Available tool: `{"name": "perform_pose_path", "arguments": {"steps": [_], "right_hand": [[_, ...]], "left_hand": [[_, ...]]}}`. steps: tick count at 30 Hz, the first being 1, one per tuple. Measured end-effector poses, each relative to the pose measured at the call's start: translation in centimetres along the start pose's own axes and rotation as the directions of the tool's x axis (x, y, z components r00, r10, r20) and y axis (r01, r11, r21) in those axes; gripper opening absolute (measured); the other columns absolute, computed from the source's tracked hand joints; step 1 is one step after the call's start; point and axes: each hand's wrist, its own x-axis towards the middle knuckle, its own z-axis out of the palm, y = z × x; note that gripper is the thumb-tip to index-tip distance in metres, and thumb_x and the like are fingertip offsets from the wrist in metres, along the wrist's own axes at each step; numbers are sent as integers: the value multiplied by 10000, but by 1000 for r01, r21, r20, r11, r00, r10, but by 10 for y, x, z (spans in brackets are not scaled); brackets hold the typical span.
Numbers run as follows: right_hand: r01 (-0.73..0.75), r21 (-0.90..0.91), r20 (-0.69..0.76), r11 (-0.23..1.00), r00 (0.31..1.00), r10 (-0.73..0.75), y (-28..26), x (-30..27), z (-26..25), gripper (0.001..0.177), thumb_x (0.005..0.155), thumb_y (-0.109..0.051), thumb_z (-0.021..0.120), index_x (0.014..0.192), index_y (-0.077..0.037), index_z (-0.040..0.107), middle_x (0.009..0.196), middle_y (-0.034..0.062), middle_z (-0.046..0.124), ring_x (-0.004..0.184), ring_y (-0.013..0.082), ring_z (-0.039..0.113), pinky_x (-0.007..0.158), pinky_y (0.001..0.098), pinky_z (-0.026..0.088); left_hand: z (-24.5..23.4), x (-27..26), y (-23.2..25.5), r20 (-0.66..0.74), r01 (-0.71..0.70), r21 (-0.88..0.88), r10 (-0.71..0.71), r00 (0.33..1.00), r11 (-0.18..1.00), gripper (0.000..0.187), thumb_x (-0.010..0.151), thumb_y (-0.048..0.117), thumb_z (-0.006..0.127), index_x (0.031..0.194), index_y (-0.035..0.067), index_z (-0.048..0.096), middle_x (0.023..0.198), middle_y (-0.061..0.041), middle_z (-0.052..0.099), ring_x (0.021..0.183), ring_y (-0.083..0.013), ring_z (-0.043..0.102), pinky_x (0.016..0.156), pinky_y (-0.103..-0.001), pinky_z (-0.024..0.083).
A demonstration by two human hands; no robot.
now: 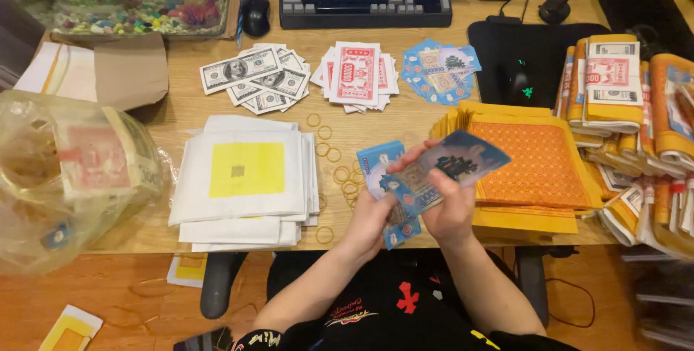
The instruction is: The person sorts stacks of paper currency by denomination and color, then places them into padded envelopes. They handle blue, red, and black bills, organizing them into neat piles before inserting them into yellow envelopes.
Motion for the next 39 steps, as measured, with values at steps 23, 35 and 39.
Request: {"name": "perform_pose_path", "arguments": {"steps": [23, 35, 39], "right_hand": [[-612, -743, -445, 270, 753, 484, 22, 237, -160, 245, 907, -96, 524, 1139, -50, 587, 1081, 83, 640, 946, 218, 631, 705, 359, 548], [-320, -922, -377, -217, 868, 322, 17, 243, -180, 602, 925, -442, 622, 1308, 14, 532, 1180, 175, 567, 1086, 328, 535, 844, 460, 438], [0, -986, 55, 168, 945, 322, -5, 183, -102, 247, 1038, -245, 598, 1132, -41, 701, 913, 134, 710, 912, 321, 683, 784, 451, 520]], "left_hand": [[-61, 50, -58, -141, 21, 23, -18, 990, 1000, 258, 796, 138, 754, 1017, 25, 682, 906, -74, 709, 817, -168, 659, 759, -330, 565], [-61, 56, -40, -133, 33, 10, -31, 991, 999, 412, 736, 143, 783, 1101, -1, 656, 1019, -124, 718, 956, -232, 673, 908, -371, 543], [-71, 63, -48, -103, -21, -73, 13, 995, 997, 364, 763, 92, 829, 1047, 1, 620, 904, -131, 702, 752, -211, 685, 683, -401, 599]]}}
